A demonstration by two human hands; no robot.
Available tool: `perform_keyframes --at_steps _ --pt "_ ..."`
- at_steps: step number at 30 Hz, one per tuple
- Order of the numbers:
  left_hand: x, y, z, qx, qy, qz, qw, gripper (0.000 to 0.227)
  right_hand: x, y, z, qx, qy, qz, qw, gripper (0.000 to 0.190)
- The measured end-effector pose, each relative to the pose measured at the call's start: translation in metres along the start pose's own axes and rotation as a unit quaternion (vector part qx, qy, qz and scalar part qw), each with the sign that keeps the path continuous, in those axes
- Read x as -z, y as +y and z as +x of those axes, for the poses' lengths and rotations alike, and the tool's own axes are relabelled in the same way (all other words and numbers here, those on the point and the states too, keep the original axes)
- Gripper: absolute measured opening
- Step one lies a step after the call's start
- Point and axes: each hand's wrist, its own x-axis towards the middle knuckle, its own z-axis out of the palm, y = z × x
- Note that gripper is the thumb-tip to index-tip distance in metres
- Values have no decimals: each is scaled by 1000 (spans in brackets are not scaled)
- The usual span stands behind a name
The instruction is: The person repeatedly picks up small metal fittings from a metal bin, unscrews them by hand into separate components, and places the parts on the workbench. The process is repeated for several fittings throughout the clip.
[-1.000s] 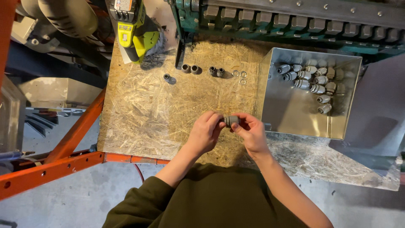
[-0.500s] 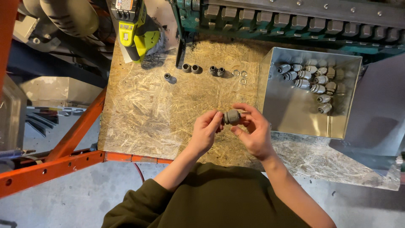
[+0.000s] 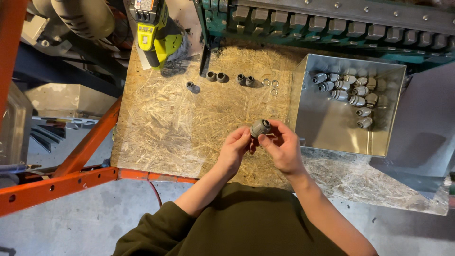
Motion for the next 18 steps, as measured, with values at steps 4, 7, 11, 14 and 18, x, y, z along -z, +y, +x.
perform_keyframes --at_steps 4,7,11,14,18 --pt "-7 21 -8 15 -28 110 993 32 10 12 5 -31 -18 12 999 43" --pt "-35 120 -19 -42 -31 478 877 32 1 -1 2 -59 -32 49 997 41" --pt "-28 119 -20 -232 -54 456 858 61 4 4 6 -46 -54 11 997 40" --pt "-32 125 -18 -242 -114 406 874 46 7 17 8 -60 -41 32 997 50" --pt "-16 112 -14 -140 -80 347 924 38 12 23 9 -38 -6 -14 999 48"
